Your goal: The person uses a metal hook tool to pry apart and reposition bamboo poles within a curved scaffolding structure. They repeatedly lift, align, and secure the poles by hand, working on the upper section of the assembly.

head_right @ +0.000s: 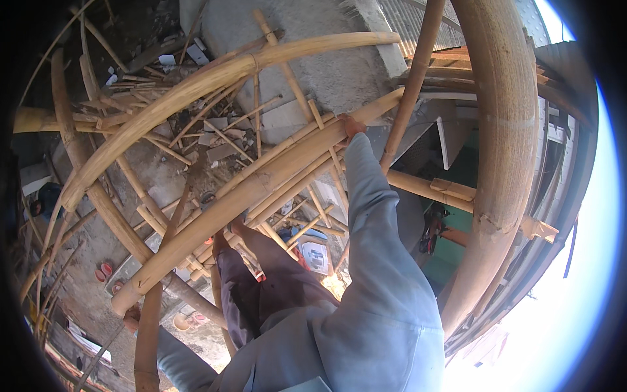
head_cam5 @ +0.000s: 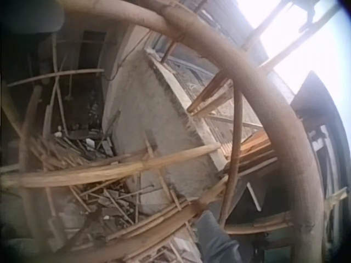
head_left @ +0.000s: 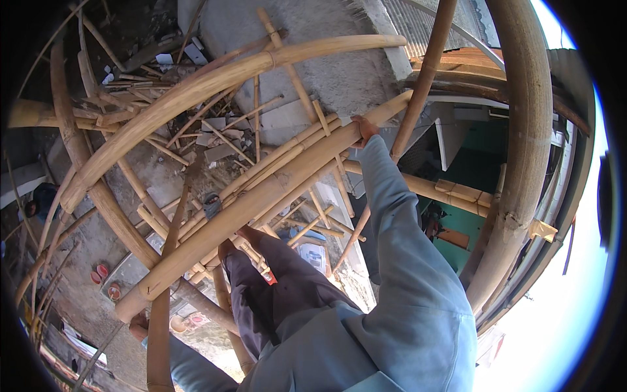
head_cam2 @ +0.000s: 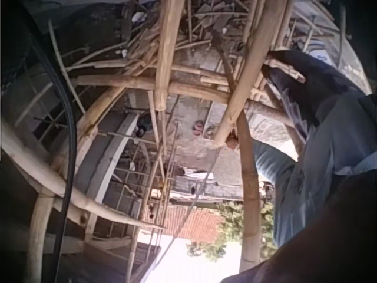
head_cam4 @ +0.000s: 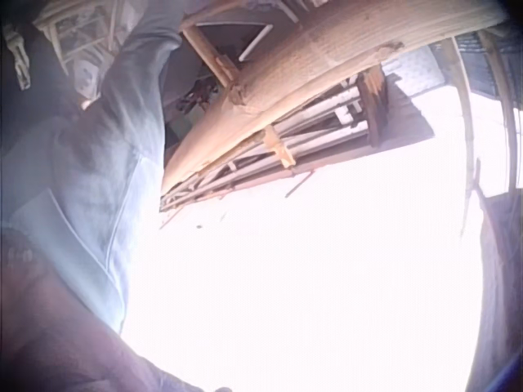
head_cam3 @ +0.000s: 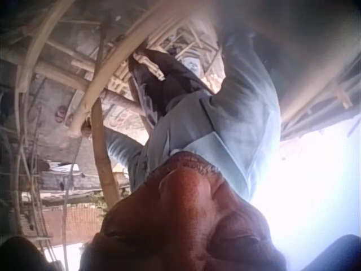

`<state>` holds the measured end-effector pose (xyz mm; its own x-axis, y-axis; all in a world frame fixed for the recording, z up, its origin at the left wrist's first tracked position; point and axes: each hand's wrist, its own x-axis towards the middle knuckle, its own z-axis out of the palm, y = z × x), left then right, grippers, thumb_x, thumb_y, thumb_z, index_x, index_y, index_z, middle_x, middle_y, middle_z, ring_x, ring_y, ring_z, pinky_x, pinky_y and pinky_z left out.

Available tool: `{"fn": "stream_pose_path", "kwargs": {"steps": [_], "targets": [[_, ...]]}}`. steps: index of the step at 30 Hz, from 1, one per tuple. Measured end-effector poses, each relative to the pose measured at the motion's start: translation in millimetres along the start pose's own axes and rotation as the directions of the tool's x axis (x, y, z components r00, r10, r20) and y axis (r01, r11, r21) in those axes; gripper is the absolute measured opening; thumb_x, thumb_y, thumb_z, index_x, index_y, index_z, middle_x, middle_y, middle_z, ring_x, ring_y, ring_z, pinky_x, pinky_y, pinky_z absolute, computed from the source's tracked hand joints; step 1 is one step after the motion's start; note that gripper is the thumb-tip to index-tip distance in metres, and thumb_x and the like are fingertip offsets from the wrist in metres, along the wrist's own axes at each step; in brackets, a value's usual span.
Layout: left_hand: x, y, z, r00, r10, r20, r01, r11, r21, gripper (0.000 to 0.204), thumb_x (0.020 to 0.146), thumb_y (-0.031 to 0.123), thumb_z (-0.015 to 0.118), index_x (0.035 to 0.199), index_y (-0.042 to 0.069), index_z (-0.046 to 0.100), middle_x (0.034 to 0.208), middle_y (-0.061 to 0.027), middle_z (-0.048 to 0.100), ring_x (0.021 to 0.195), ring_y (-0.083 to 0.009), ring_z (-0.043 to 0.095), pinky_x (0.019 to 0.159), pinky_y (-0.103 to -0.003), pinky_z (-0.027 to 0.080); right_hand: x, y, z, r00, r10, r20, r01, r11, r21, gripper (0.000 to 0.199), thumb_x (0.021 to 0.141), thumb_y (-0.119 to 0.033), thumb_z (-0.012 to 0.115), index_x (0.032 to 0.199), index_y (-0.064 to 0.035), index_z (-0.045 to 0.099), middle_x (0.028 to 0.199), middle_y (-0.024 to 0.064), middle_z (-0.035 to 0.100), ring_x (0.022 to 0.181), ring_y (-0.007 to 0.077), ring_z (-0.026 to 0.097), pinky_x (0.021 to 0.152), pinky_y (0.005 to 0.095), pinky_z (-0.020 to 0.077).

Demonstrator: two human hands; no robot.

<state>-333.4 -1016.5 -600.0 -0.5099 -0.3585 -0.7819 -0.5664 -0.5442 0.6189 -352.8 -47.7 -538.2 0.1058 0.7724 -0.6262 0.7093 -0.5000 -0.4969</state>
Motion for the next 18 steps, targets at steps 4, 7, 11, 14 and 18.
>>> {"fn": "stream_pose_path", "kwargs": {"steps": [4, 7, 11, 14, 18], "targets": [[-30, 1, 11, 0.976, -0.032, -0.213, -0.013, 0.978, -0.206, 0.079, 0.09, 0.052, 0.067, 0.152, 0.012, 0.039, 0.146, -0.0247, 0.052, 0.131, -0.0376, 0.056, 0.103, -0.057, 0.051, 40, -9, 17, 0.997, -0.061, -0.045, 0.057, 0.996, -0.074, 0.065, 0.079, -0.033, 0.083, 0.129, -0.0017, 0.056, 0.119, 0.0191, 0.066, 0.101, 0.0384, 0.071, 0.085, 0.0581, 0.0618], [-52, 5, 72, 0.972, -0.013, -0.236, -0.006, 0.997, -0.081, 0.096, 0.09, 0.066, 0.062, 0.164, 0.024, 0.017, 0.156, -0.0246, 0.04, 0.136, -0.0376, 0.051, 0.109, -0.063, 0.045, 112, -7, -18, 0.994, 0.093, 0.05, -0.093, 0.996, -0.008, 0.065, 0.081, -0.041, 0.08, 0.126, -0.0033, 0.053, 0.118, 0.0212, 0.064, 0.104, 0.0371, 0.068, 0.088, 0.0535, 0.0607], [-45, 19, 126, 0.918, 0.016, -0.397, 0.091, 0.964, 0.248, 0.079, 0.083, 0.066, 0.073, 0.146, 0.024, 0.052, 0.089, 0.0, 0.061, 0.058, -0.0098, 0.038, 0.048, -0.029, 0.03, 122, -6, -19, 0.875, 0.13, 0.466, -0.175, 0.983, 0.053, 0.046, 0.1, -0.038, 0.062, 0.133, -0.0074, 0.054, 0.124, 0.0157, 0.066, 0.113, 0.0361, 0.068, 0.094, 0.0552, 0.0596], [-38, 12, 132, 0.956, 0.078, -0.282, 0.045, 0.914, 0.404, 0.051, 0.08, 0.056, 0.081, 0.105, 0.012, 0.075, 0.073, 0.0015, 0.058, 0.05, -0.01, 0.038, 0.042, -0.027, 0.027, 159, -6, -11, 0.97, 0.056, 0.238, -0.056, 0.998, -0.007, 0.051, 0.094, -0.045, 0.068, 0.134, -0.0164, 0.054, 0.122, 0.0102, 0.064, 0.111, 0.0309, 0.067, 0.089, 0.0484, 0.0608], [-59, 10, 143, 0.913, 0.148, -0.379, 0.007, 0.926, 0.378, 0.041, 0.08, 0.046, 0.082, 0.095, 0.008, 0.076, 0.073, -0.0002, 0.061, 0.048, -0.0104, 0.043, 0.04, -0.027, 0.028, 130, -10, 2, 0.985, 0.053, 0.162, -0.042, 0.996, -0.075, 0.049, 0.093, -0.045, 0.069, 0.13, -0.0171, 0.054, 0.118, 0.0084, 0.064, 0.111, 0.0275, 0.065, 0.084, 0.0467, 0.0605]]}}
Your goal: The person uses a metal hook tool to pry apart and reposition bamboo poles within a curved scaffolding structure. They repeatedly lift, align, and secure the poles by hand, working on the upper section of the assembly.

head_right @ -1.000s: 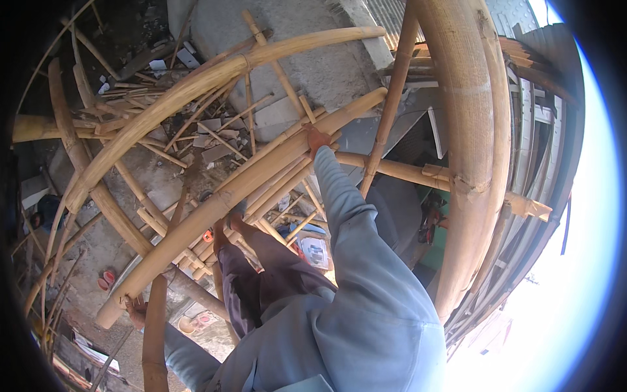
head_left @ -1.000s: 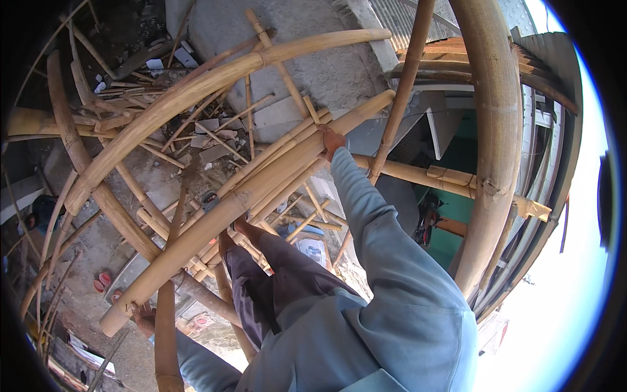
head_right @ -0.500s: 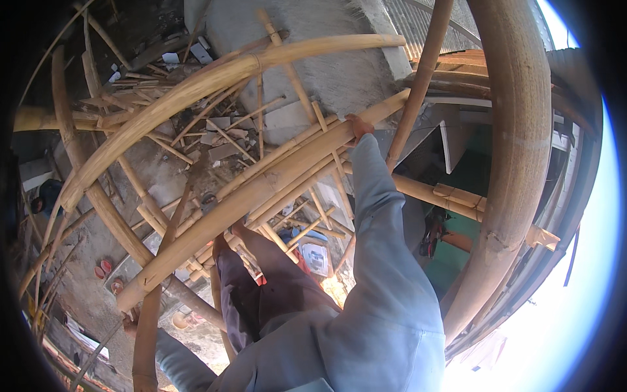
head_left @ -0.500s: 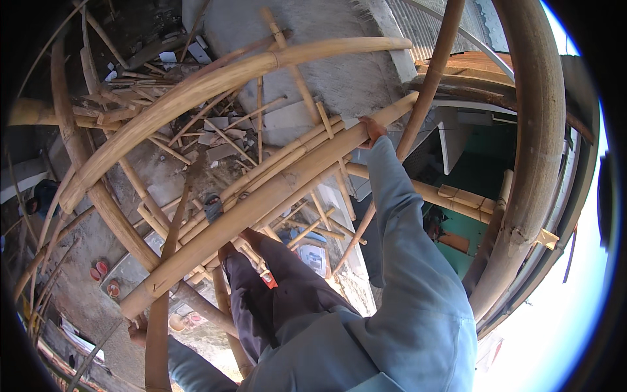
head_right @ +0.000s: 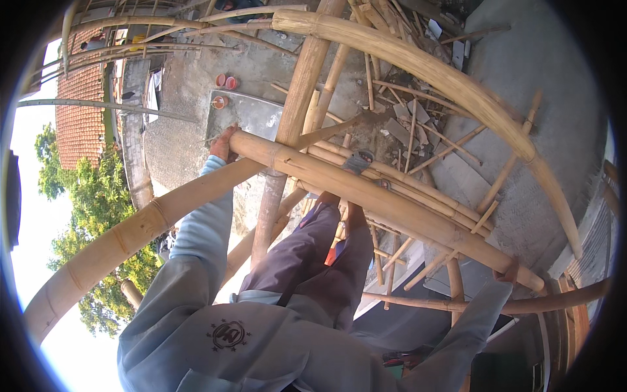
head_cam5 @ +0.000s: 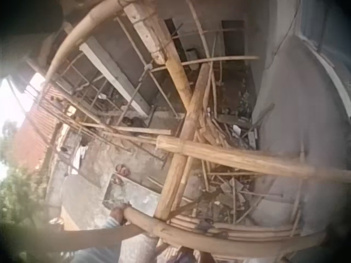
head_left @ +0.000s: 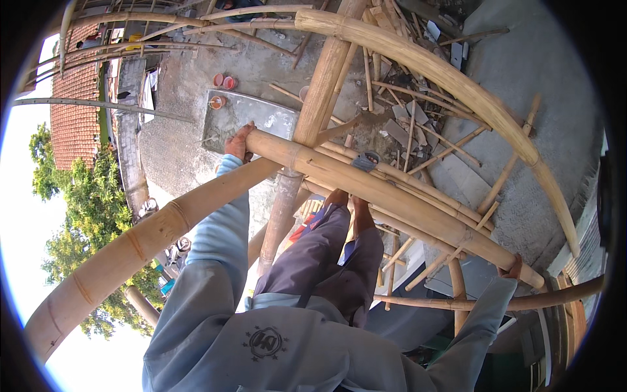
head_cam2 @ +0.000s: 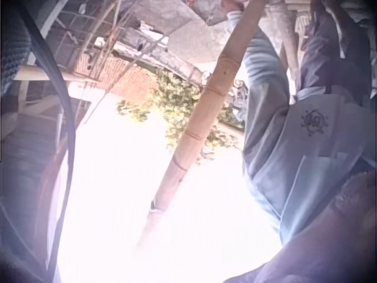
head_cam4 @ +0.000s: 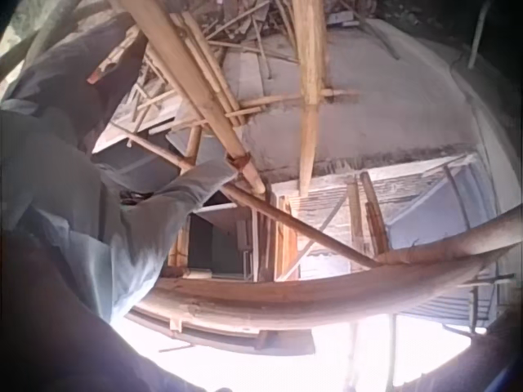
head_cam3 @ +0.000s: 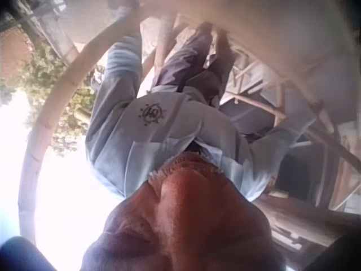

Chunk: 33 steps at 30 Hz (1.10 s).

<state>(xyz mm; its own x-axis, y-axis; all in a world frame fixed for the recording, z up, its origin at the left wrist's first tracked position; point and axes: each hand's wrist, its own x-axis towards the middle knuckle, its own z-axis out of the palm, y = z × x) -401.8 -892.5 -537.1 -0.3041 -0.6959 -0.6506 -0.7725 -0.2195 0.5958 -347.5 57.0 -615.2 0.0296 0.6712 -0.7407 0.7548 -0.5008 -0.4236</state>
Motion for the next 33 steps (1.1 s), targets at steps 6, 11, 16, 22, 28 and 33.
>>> {"fn": "stream_pose_path", "kwargs": {"steps": [6, 11, 16, 22, 28, 33], "targets": [[46, -3, -8, 0.997, 0.042, -0.06, -0.042, 0.999, -0.004, 0.047, 0.071, 0.05, 0.08, 0.095, 0.01, 0.073, 0.073, -0.0017, 0.057, 0.052, -0.0129, 0.043, 0.044, -0.031, 0.03, -49, 29, 27, 0.994, -0.053, 0.098, 0.04, 0.99, 0.137, 0.059, 0.098, -0.041, 0.063, 0.14, -0.0036, 0.049, 0.126, 0.0178, 0.065, 0.11, 0.0355, 0.069, 0.09, 0.0503, 0.0619], [73, -27, -15, 0.996, 0.019, 0.088, -0.023, 0.999, 0.042, 0.057, 0.083, 0.055, 0.07, 0.117, 0.009, 0.069, 0.104, -0.0085, 0.07, 0.087, -0.0222, 0.067, 0.072, -0.038, 0.05, -16, 36, 28, 0.974, -0.132, -0.187, 0.146, 0.987, 0.064, 0.078, 0.082, -0.048, 0.08, 0.134, 0.0015, 0.051, 0.131, 0.0246, 0.059, 0.108, 0.0416, 0.067, 0.082, 0.0598, 0.0614], [64, -24, -15, 0.995, 0.098, -0.002, -0.096, 0.982, 0.164, 0.067, 0.09, 0.061, 0.068, 0.127, 0.005, 0.069, 0.109, -0.0094, 0.071, 0.082, -0.0194, 0.067, 0.063, -0.03, 0.05, -83, 57, 60, 0.951, -0.215, -0.224, 0.263, 0.941, 0.212, 0.084, 0.079, -0.044, 0.084, 0.137, 0.007, 0.051, 0.133, 0.0221, 0.061, 0.118, 0.0386, 0.063, 0.095, 0.0585, 0.053], [95, -38, -20, 0.992, 0.076, -0.099, -0.057, 0.981, 0.186, 0.071, 0.074, 0.065, 0.081, 0.113, 0.006, 0.073, 0.083, -0.0017, 0.064, 0.054, -0.013, 0.048, 0.045, -0.026, 0.032, -121, 98, 98, 0.941, -0.187, -0.283, 0.274, 0.911, 0.309, 0.093, 0.08, -0.043, 0.082, 0.139, 0.0191, 0.047, 0.139, 0.028, 0.056, 0.124, 0.0356, 0.056, 0.104, 0.0391, 0.0444], [64, -11, -6, 0.999, -0.009, -0.045, 0.019, 0.975, 0.221, 0.069, 0.076, 0.055, 0.082, 0.118, 0.003, 0.07, 0.1, -0.0086, 0.07, 0.073, -0.0197, 0.063, 0.058, -0.031, 0.047, -100, 113, 81, 0.961, -0.204, -0.187, 0.252, 0.925, 0.286, 0.102, 0.08, -0.046, 0.081, 0.147, 0.0176, 0.037, 0.141, 0.0293, 0.054, 0.127, 0.038, 0.055, 0.108, 0.0397, 0.0434], [36, -10, 1, 0.999, 0.021, -0.034, -0.018, 0.997, 0.069, 0.046, 0.08, 0.049, 0.077, 0.099, 0.007, 0.072, 0.082, -0.0051, 0.066, 0.06, -0.0164, 0.057, 0.05, -0.033, 0.041, -88, 111, 85, 0.982, -0.08, -0.171, 0.122, 0.961, 0.247, 0.09, 0.089, -0.061, 0.065, 0.147, 0.0046, 0.042, 0.14, 0.0248, 0.057, 0.122, 0.0405, 0.058, 0.101, 0.0519, 0.0462]]}}
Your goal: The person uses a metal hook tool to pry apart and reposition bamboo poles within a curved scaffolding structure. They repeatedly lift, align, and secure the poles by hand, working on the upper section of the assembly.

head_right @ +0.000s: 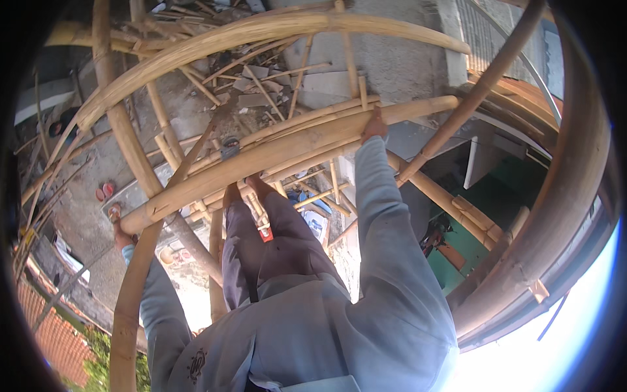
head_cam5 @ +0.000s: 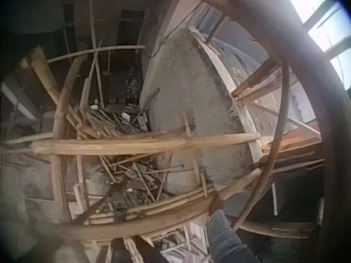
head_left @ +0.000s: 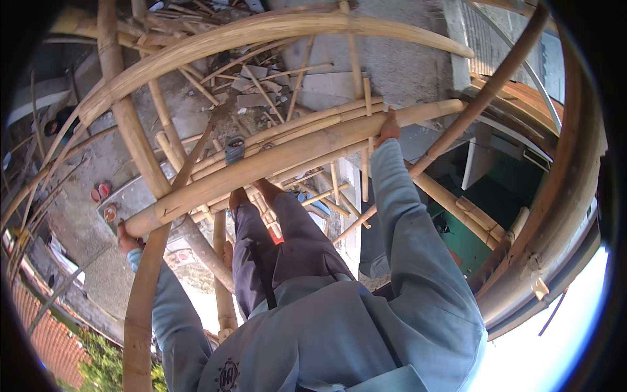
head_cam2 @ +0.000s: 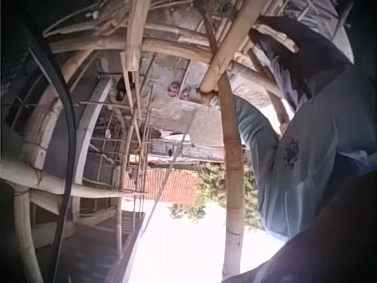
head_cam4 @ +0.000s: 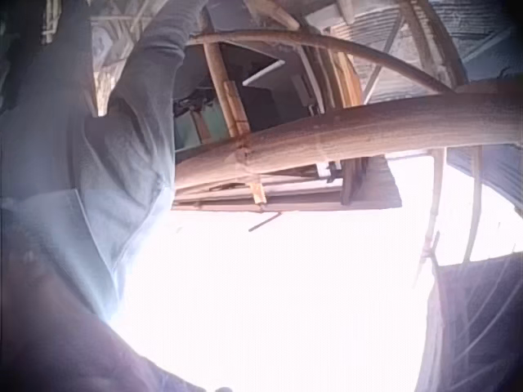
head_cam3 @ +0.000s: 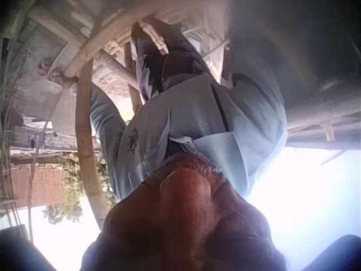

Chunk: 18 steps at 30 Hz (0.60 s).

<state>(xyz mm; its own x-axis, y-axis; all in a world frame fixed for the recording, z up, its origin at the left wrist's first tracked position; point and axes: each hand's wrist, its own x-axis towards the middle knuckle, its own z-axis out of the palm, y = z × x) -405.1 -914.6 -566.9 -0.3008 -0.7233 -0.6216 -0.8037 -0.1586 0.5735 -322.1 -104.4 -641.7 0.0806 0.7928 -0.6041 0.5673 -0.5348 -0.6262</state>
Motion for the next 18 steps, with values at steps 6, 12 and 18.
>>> {"fn": "stream_pose_path", "kwargs": {"steps": [6, 12, 18], "targets": [[21, -5, 4, 0.988, 0.15, -0.038, -0.153, 0.985, -0.077, 0.041, 0.077, 0.033, 0.083, 0.097, -0.003, 0.079, 0.077, -0.0083, 0.069, 0.061, -0.0144, 0.059, 0.055, -0.031, 0.047, -78, 19, -15, 0.689, -0.711, 0.14, 0.689, 0.583, -0.43, 0.077, 0.094, -0.05, 0.066, 0.146, 0.0022, 0.044, 0.138, 0.0227, 0.056, 0.132, 0.0405, 0.05, 0.106, 0.0543, 0.0435], [-2, -1, 9, 0.961, 0.225, -0.162, -0.244, 0.964, -0.109, 0.045, 0.074, 0.028, 0.086, 0.101, -0.008, 0.078, 0.089, -0.0135, 0.076, 0.078, -0.0174, 0.068, 0.079, -0.031, 0.055, -285, 42, 30, -0.045, -0.335, 0.941, 0.962, -0.268, -0.049, 0.083, 0.079, -0.039, 0.083, 0.147, -0.0077, 0.047, 0.145, 0.0183, 0.048, 0.137, 0.0359, 0.043, 0.115, 0.0527, 0.0319], [-13, 5, 8, 0.956, 0.195, -0.217, -0.226, 0.966, -0.125, 0.053, 0.072, 0.033, 0.087, 0.102, -0.009, 0.077, 0.094, -0.0172, 0.077, 0.082, -0.0222, 0.071, 0.084, -0.034, 0.056, -308, 68, 79, -0.121, 0.083, 0.989, 0.845, -0.514, 0.146, 0.092, 0.075, -0.03, 0.086, 0.151, -0.0088, 0.039, 0.141, 0.0155, 0.048, 0.132, 0.0351, 0.045, 0.111, 0.0509, 0.0345]]}}
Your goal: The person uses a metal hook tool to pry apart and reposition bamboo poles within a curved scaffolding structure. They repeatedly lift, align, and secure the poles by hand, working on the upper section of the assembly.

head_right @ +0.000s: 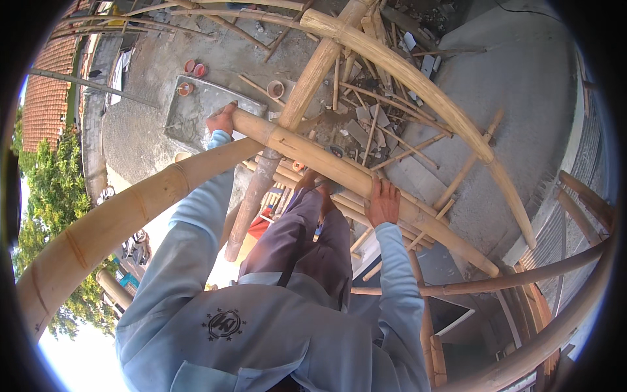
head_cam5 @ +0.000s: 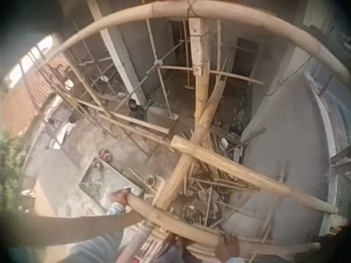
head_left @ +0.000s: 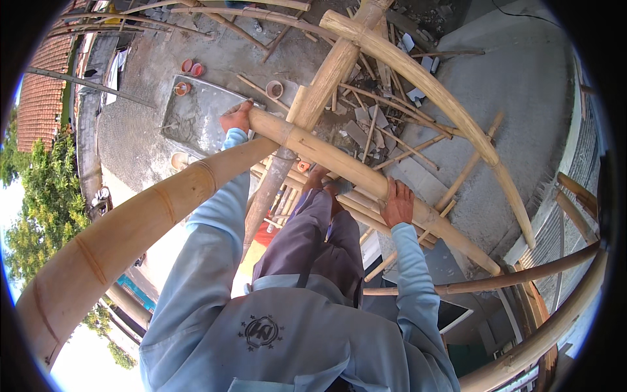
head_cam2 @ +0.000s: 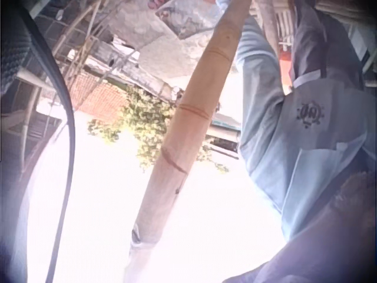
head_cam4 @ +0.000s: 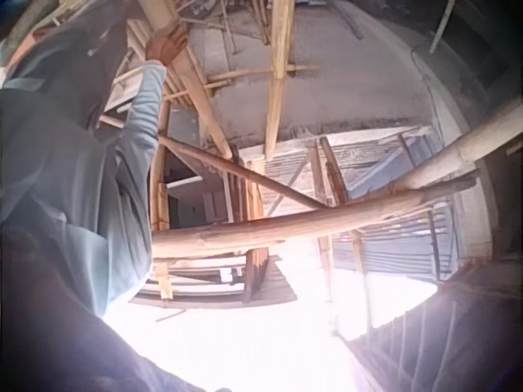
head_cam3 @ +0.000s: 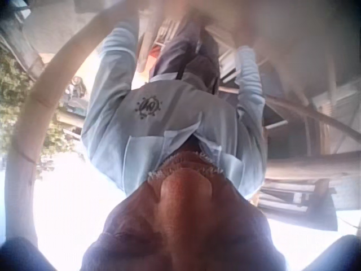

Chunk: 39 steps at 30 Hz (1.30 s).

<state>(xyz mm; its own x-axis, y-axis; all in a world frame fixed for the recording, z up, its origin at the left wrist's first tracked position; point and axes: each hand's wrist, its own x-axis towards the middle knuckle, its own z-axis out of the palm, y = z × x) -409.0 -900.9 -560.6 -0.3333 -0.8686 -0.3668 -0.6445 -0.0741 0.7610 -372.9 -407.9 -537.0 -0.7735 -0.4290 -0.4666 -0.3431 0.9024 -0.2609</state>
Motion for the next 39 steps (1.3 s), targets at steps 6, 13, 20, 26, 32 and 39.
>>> {"fn": "stream_pose_path", "kwargs": {"steps": [6, 13, 20, 26, 32, 39], "targets": [[8, 7, -5, 0.998, -0.028, -0.051, 0.036, 0.985, 0.17, 0.059, 0.073, 0.041, 0.084, 0.104, -0.009, 0.077, 0.097, -0.0202, 0.077, 0.09, -0.0262, 0.074, 0.09, -0.033, 0.055, 9, 8, 3, 0.994, -0.082, 0.076, 0.084, 0.996, -0.017, 0.095, 0.074, -0.026, 0.086, 0.152, -0.0059, 0.036, 0.137, 0.0162, 0.048, 0.128, 0.0359, 0.047, 0.108, 0.0525, 0.0357], [12, -1, 0, 0.997, -0.03, -0.072, 0.04, 0.989, 0.146, 0.058, 0.073, 0.041, 0.084, 0.104, -0.008, 0.077, 0.097, -0.0196, 0.077, 0.089, -0.0259, 0.074, 0.089, -0.034, 0.055, 9, 9, 11, 0.993, -0.109, 0.044, 0.113, 0.99, -0.087, 0.092, 0.076, -0.029, 0.084, 0.152, -0.0052, 0.037, 0.135, 0.0162, 0.049, 0.127, 0.0355, 0.048, 0.107, 0.053, 0.0385], [3, 4, -1, 0.993, -0.008, -0.114, 0.017, 0.997, 0.076, 0.052, 0.071, 0.038, 0.088, 0.095, -0.007, 0.079, 0.087, -0.0173, 0.077, 0.08, -0.023, 0.073, 0.083, -0.034, 0.057, 12, 8, 1, 0.988, -0.124, 0.089, 0.132, 0.987, -0.09, 0.092, 0.076, -0.029, 0.083, 0.152, -0.0042, 0.037, 0.134, 0.0157, 0.051, 0.126, 0.0345, 0.051, 0.108, 0.0503, 0.0398], [9, 7, -6, 0.994, -0.04, -0.106, 0.057, 0.986, 0.159, 0.062, 0.071, 0.044, 0.086, 0.103, -0.008, 0.078, 0.098, -0.0198, 0.077, 0.09, -0.026, 0.072, 0.09, -0.036, 0.054, 18, 6, 7, 0.986, -0.148, 0.081, 0.151, 0.988, -0.036, 0.091, 0.075, -0.026, 0.082, 0.152, -0.0044, 0.038, 0.134, 0.0157, 0.052, 0.125, 0.0343, 0.051, 0.106, 0.0496, 0.041], [48, -25, -8, 0.996, 0.074, -0.054, -0.061, 0.973, 0.221, 0.061, 0.072, 0.047, 0.085, 0.1, -0.007, 0.078, 0.092, -0.0182, 0.077, 0.084, -0.024, 0.072, 0.086, -0.035, 0.055, 12, -3, 11, 0.995, -0.093, -0.033, 0.094, 0.994, 0.05, 0.081, 0.075, -0.015, 0.075, 0.148, -0.0048, 0.043, 0.132, 0.0156, 0.056, 0.126, 0.0341, 0.052, 0.108, 0.0522, 0.0377], [53, -15, -4, 0.981, -0.175, 0.081, 0.144, 0.945, 0.294, 0.071, 0.073, 0.061, 0.081, 0.109, 0.0, 0.075, 0.09, -0.0101, 0.072, 0.063, -0.0194, 0.058, 0.05, -0.035, 0.041, 8, -17, -6, 0.996, 0.053, 0.067, -0.056, 0.998, 0.032, 0.079, 0.077, -0.024, 0.074, 0.148, -0.0077, 0.046, 0.134, 0.0128, 0.055, 0.13, 0.0294, 0.05, 0.111, 0.0493, 0.0331]]}}
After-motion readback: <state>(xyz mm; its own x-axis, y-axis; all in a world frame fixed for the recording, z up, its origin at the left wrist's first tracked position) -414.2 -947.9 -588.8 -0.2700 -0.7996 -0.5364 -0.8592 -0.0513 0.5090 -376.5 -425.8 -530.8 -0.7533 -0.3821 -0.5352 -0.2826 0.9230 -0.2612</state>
